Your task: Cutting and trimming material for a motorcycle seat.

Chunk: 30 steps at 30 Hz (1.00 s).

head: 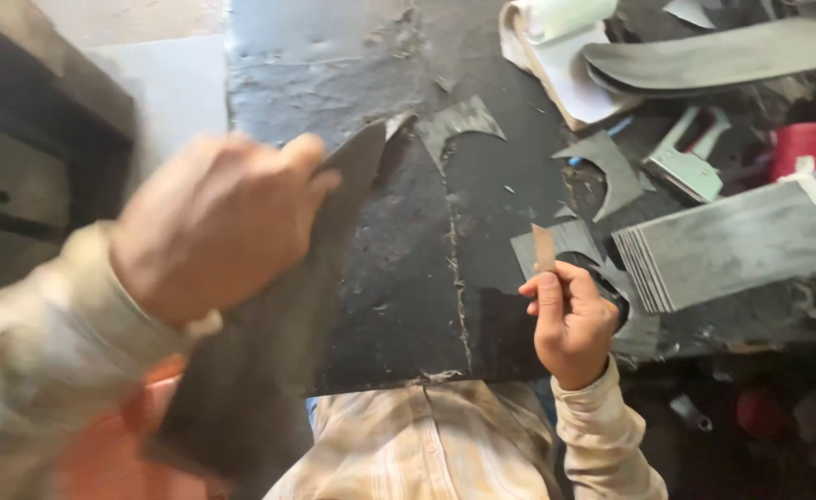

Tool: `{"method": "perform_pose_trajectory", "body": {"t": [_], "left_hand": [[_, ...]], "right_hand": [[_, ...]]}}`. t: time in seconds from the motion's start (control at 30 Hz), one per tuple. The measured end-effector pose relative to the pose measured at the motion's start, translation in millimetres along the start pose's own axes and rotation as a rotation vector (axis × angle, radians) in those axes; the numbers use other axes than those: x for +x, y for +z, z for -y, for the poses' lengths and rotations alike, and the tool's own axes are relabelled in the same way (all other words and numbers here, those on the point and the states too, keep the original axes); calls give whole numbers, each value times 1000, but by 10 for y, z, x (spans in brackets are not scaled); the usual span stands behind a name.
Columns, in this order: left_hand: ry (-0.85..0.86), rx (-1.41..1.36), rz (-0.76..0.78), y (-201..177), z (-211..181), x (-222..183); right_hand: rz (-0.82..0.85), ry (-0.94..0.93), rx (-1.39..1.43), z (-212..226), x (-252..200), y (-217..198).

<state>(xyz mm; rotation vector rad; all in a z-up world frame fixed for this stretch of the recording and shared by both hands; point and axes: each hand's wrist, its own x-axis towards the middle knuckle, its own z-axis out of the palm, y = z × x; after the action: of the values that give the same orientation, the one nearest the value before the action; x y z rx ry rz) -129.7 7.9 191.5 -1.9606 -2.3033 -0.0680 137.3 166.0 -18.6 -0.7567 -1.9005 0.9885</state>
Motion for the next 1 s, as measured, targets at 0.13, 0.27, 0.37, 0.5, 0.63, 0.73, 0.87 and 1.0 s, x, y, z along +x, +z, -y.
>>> {"method": "perform_pose_trajectory", "body": {"t": [0.13, 0.27, 0.37, 0.5, 0.63, 0.73, 0.87, 1.0], "left_hand": [[110, 174, 176, -24, -71, 474], [238, 328, 491, 926, -194, 632], [304, 134, 261, 1416, -184, 617], [143, -205, 152, 1405, -136, 681], [94, -182, 190, 1377, -10, 798], [70, -197, 146, 1462, -80, 781], [-3, -214, -4, 1555, -235, 618], [20, -218, -133, 1630, -290, 529]], "right_hand": [[2, 18, -13, 38, 70, 82], [-39, -61, -289, 18, 104, 157], [-46, -228, -474, -54, 141, 218], [84, -360, -569, -51, 312, 374], [137, -406, -588, -26, 475, 553], [105, -410, -594, -43, 519, 617], [97, -471, -598, -15, 518, 657], [113, -559, -635, 8, 525, 711]]}}
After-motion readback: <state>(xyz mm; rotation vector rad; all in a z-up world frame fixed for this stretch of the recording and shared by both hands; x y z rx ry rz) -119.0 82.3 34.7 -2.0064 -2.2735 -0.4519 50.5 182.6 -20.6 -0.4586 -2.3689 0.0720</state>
